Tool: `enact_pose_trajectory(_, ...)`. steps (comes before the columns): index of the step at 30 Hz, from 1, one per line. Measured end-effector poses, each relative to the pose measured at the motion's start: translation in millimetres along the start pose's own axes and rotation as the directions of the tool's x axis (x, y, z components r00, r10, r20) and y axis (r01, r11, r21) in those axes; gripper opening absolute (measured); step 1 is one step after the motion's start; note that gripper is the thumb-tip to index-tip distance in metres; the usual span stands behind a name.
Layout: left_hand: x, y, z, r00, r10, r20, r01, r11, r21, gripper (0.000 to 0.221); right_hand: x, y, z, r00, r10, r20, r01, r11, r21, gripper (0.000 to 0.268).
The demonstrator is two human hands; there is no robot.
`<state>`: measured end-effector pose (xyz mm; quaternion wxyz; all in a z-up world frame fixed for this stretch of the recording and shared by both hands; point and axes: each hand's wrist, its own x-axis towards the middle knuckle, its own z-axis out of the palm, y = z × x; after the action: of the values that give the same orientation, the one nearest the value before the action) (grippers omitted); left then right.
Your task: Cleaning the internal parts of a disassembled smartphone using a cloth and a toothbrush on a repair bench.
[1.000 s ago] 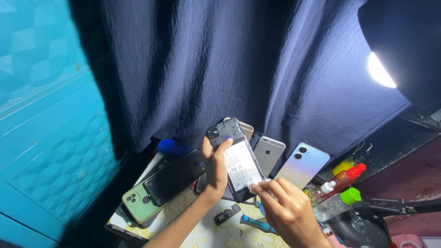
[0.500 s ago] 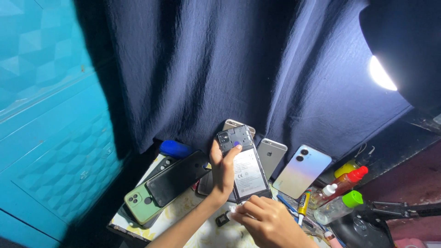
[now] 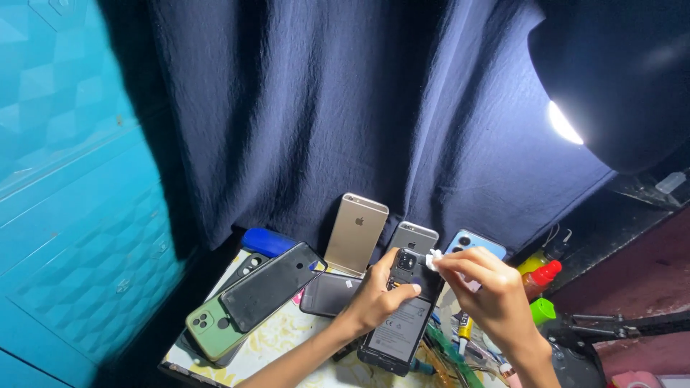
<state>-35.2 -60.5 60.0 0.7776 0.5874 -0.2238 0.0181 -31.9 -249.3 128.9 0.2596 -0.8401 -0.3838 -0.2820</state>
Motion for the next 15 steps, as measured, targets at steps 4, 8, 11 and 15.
enact_pose_trajectory(4, 3, -13, 2, 0.997, 0.004, 0.075, -0.003, 1.0, -0.001, 0.04, 4, -3, -5, 0.999, 0.05, 0.007, -0.051, 0.996, 0.08, 0.012)
enact_pose_trajectory(8, 2, -17, 7, 0.98, -0.107, 0.167, 0.069, 0.973, 0.222, 0.058, 5, -6, 1, 0.999, -0.008, 0.032, 0.003, 0.986, 0.168, 0.015)
enact_pose_trajectory(11, 1, -13, 7, 0.977, -0.131, 0.17, 0.091, 0.969, 0.228, 0.046, 2, 1, -11, 0.996, 0.003, 0.087, -0.012, 0.994, 0.104, 0.011)
enact_pose_trajectory(15, 1, -3, 8, 0.968, -0.189, 0.164, 0.143, 0.956, 0.256, 0.046, 0, 2, -13, 0.993, 0.061, 0.096, -0.068, 0.995, 0.067, 0.01)
